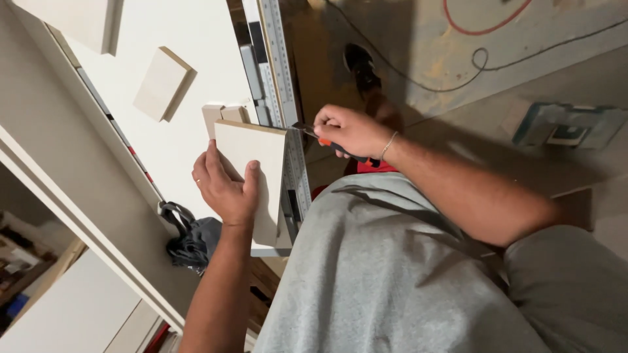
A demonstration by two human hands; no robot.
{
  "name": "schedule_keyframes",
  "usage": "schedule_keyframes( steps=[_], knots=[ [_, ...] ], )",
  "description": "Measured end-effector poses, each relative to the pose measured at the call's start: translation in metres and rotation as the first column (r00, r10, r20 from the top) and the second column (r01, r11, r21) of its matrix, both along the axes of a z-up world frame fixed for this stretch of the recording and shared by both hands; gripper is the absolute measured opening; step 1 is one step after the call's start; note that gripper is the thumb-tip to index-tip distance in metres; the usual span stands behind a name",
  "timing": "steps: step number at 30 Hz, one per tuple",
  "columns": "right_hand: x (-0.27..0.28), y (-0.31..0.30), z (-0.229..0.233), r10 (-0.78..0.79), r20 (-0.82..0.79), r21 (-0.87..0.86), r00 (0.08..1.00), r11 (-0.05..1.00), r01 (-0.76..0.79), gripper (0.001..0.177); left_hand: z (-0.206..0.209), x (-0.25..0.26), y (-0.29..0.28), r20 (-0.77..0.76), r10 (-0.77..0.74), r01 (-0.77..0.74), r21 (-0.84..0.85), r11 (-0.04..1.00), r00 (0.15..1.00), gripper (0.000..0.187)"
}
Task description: Measuring, marking, and scoring wooden boards with a utility knife and ruler on a workbench.
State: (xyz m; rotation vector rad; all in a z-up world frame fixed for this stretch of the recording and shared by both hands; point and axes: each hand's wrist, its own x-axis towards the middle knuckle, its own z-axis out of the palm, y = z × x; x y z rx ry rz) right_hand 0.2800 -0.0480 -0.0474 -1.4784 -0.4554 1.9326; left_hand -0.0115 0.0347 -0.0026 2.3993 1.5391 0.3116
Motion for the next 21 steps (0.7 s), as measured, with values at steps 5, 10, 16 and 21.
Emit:
schedule_keyframes(
  steps=[5, 10, 16, 21],
  knots=[
    [-0.007, 0.008, -0.023, 0.04, 0.003, 0.173, 0.999, 0.984, -0.04, 0.021, 0.004, 0.002, 0.0, 0.022, -0.008, 0.008, -0.002, 1.0, 1.0, 0.082],
    [0.013, 0.031, 0.003, 0.088, 0.04, 0.235, 0.995, 0.967, -0.095, 0.018, 0.002, 0.006, 0.003, 0.013, -0.025, 0.025, 0.009, 1.0, 1.0, 0.083],
    [0.027, 0.041, 0.001, 0.232, 0.045, 0.255, 0.972, 0.938, -0.236, 0.018, 0.002, 0.004, 0.002, 0.021, -0.027, 0.027, 0.004, 1.0, 0.999, 0.08],
    [0.03, 0.047, 0.003, 0.233, 0.033, 0.244, 0.972, 0.941, -0.234, 0.018, -0.001, 0.003, 0.002, 0.024, -0.021, 0.021, 0.013, 1.0, 0.999, 0.082]
  ],
)
